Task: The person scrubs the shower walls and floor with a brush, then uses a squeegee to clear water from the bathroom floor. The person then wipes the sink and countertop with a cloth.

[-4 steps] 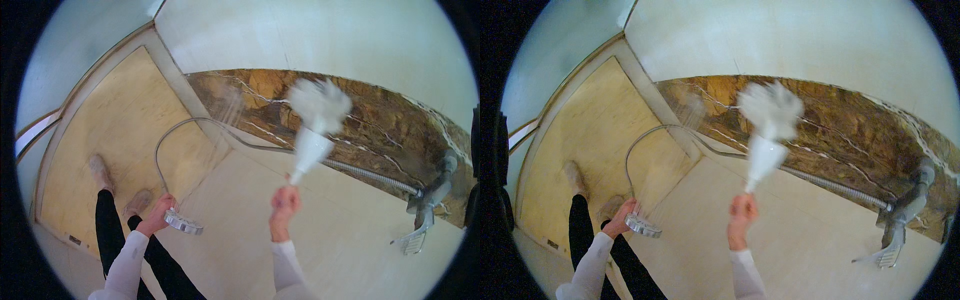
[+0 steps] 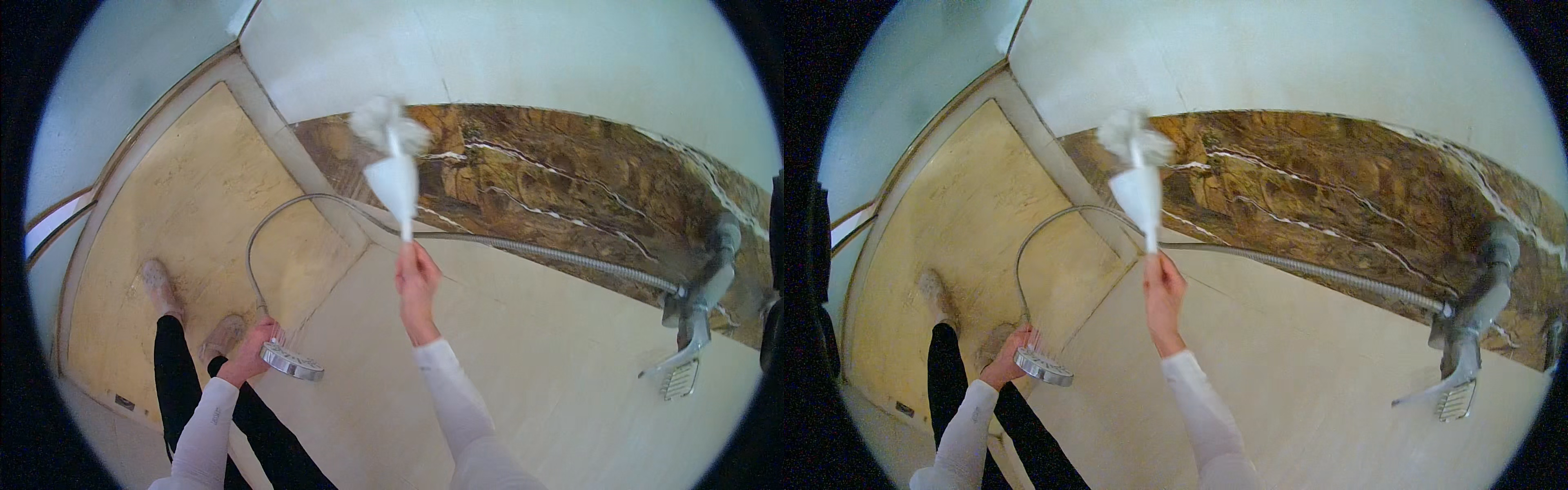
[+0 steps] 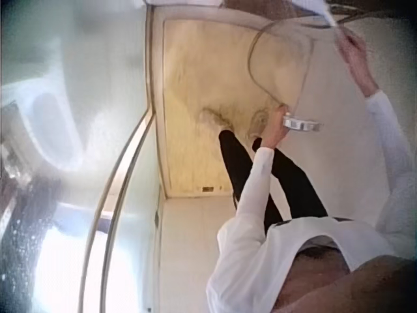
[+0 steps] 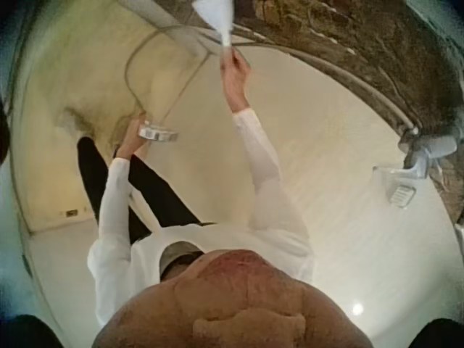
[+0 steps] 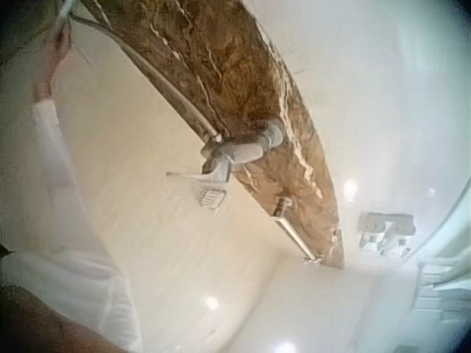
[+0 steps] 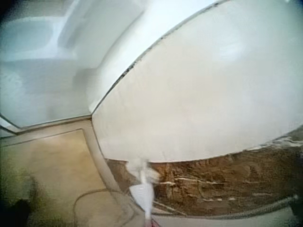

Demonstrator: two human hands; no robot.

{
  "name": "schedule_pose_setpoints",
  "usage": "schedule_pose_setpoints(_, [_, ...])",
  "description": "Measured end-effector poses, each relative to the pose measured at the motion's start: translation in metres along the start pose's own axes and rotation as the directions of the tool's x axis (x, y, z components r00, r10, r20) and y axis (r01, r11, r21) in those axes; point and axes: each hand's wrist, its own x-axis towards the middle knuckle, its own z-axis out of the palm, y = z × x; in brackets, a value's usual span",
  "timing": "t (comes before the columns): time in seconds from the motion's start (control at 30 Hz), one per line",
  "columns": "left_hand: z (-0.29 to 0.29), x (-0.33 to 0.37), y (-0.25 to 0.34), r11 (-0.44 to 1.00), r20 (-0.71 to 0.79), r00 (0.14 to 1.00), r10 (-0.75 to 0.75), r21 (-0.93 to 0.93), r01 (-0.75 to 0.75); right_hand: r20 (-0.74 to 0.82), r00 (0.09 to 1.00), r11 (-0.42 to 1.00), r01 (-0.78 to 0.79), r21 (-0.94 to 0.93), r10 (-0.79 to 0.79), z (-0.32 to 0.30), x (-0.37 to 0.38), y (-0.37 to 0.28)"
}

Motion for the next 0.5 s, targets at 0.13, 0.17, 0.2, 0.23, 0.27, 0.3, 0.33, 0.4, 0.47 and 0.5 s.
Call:
schedule_pose_setpoints(0.13, [0.020, -0.006, 0.029, 0.724, 0.009, 0.912, -0.409, -0.606, 0.331, -0.066, 0.998, 0.999, -0.010, 0.042, 0.013, -0.036, -0.031, -0.034])
schedule_pose_setpoints(0.17, [0.020, -0.006, 0.035, 0.568, 0.067, 0.850, -0.523, -0.716, 0.405, -0.143, 0.989, 0.998, 0.034, 0.045, -0.028, -0.053, -0.045, -0.042])
schedule_pose_setpoints(0.2, [0.017, 0.001, 0.039, 0.487, 0.117, 0.785, -0.608, -0.726, 0.486, -0.219, 0.974, 0.996, 0.078, 0.044, -0.066, -0.071, -0.061, -0.049])
schedule_pose_setpoints(0.23, [0.018, 0.002, 0.041, 0.516, 0.154, 0.792, -0.591, -0.682, 0.518, -0.284, 0.951, 0.989, 0.139, 0.053, -0.118, -0.085, -0.081, -0.062])
schedule_pose_setpoints(0.27, [0.017, 0.002, 0.040, 0.548, 0.186, 0.796, -0.575, -0.635, 0.544, -0.344, 0.924, 0.978, 0.201, 0.061, -0.168, -0.094, -0.095, -0.069])
schedule_pose_setpoints(0.3, [0.018, 0.001, 0.034, 0.685, 0.208, 0.864, -0.458, -0.537, 0.492, -0.384, 0.909, 0.980, 0.193, 0.050, -0.160, -0.099, -0.104, -0.067])
schedule_pose_setpoints(0.33, [0.018, -0.002, 0.035, 0.829, 0.197, 0.922, -0.333, -0.406, 0.386, -0.421, 0.894, 0.982, 0.186, 0.039, -0.152, -0.102, -0.111, -0.065])
schedule_pose_setpoints(0.4, [0.012, 0.009, 0.066, 0.994, 0.179, 0.983, -0.042, -0.088, 0.059, -0.474, 0.871, 0.983, 0.174, 0.054, -0.128, -0.106, -0.117, -0.050])
schedule_pose_setpoints(0.47, [0.011, 0.012, 0.078, 0.980, 0.204, 0.968, 0.146, 0.106, -0.170, -0.406, 0.908, 0.992, 0.121, 0.019, -0.103, -0.103, -0.107, -0.007])
schedule_pose_setpoints(0.5, [0.014, 0.010, 0.075, 0.972, 0.219, 0.960, 0.174, 0.116, -0.203, -0.368, 0.926, 0.995, 0.096, 0.003, -0.089, -0.099, -0.103, 0.009])
